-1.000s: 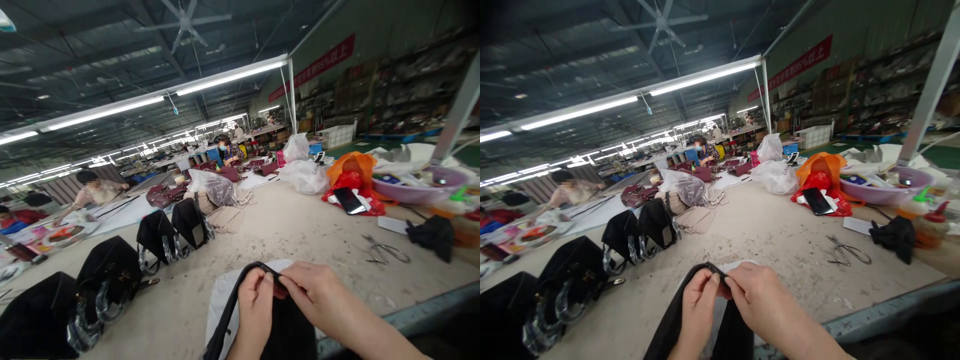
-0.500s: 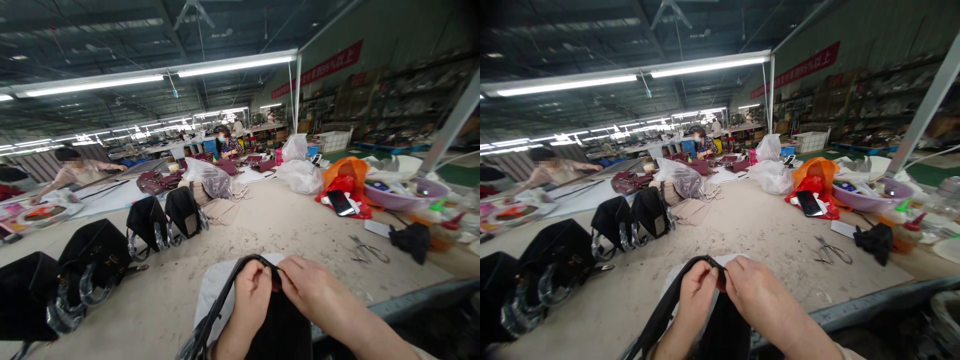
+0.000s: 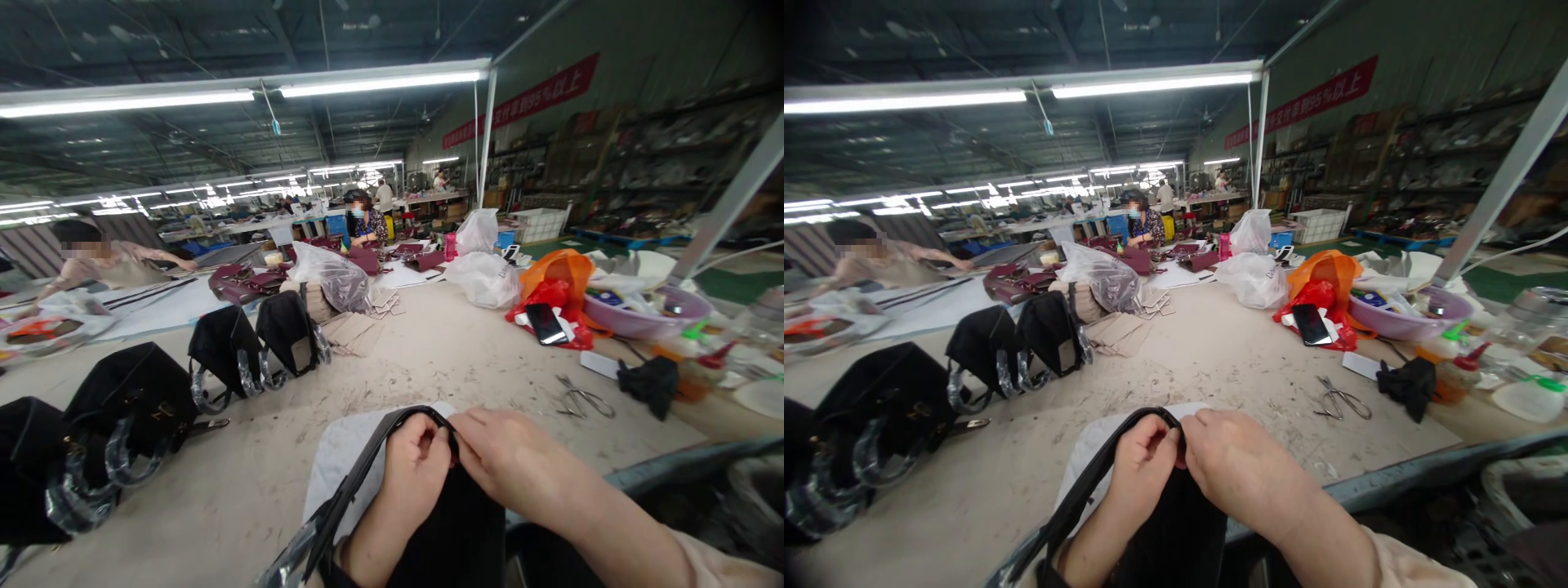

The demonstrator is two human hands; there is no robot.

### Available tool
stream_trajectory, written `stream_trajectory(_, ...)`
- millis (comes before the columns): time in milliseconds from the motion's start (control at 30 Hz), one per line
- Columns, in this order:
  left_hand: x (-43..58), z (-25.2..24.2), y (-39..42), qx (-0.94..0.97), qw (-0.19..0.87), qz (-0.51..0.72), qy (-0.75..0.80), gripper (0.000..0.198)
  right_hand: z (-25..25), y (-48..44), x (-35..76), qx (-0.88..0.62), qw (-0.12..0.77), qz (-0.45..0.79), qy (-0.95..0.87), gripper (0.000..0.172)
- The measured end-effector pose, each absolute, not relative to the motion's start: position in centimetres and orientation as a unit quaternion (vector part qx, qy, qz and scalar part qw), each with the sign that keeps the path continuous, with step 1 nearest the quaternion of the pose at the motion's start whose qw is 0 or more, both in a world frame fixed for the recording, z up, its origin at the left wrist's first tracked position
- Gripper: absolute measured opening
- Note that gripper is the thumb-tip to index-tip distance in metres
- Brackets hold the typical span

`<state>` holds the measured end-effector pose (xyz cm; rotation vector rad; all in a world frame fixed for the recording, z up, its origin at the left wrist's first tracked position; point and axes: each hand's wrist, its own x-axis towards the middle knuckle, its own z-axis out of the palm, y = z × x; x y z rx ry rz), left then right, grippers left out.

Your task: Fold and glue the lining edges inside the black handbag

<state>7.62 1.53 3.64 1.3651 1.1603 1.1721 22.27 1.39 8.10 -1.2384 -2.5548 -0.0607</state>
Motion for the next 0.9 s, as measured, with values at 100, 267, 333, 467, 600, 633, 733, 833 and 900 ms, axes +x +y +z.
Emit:
stream_trajectory(100,7.9,3.5,1.8,0.569,0.467,0.467,0.491,0.019,8.0,1.6,22.3,-0.423,0.150,-0.049,-0.892,0.012)
stream_trajectory(267,8.1,3.5,2.2,0.597,0.440,0.447,0.499,0.016,6.9,1.4,22.8,-0.460,0.163,-0.013,-0.873,0.012)
stream_trajectory(333,8.1,3.2,2.4,0.606,0.426,0.443,0.504,0.016,6.3,1.4,23.0,-0.472,0.174,0.008,-0.864,0.013)
stream_trajectory(467,8.1,2.5,2.2,0.621,0.400,0.436,0.515,0.016,5.5,1.5,23.4,-0.488,0.202,0.014,-0.849,0.015)
stream_trajectory(600,8.0,3.0,1.5,0.605,0.433,0.431,0.510,0.015,5.7,1.9,23.9,-0.493,0.208,0.016,-0.845,0.016)
stream_trajectory(633,8.0,3.3,1.4,0.592,0.449,0.435,0.509,0.016,5.8,2.0,24.0,-0.487,0.203,0.023,-0.849,0.016)
stream_trajectory(733,8.0,4.0,1.4,0.563,0.468,0.451,0.510,0.017,6.2,2.2,24.0,-0.478,0.206,0.045,-0.853,0.017)
stream_trajectory(833,7.9,3.9,1.8,0.560,0.480,0.457,0.497,0.018,6.5,2.2,23.8,-0.469,0.239,0.076,-0.847,0.020)
stream_trajectory(900,7.6,3.6,1.9,0.556,0.501,0.464,0.474,0.017,6.6,2.1,23.8,-0.461,0.247,0.103,-0.846,0.019)
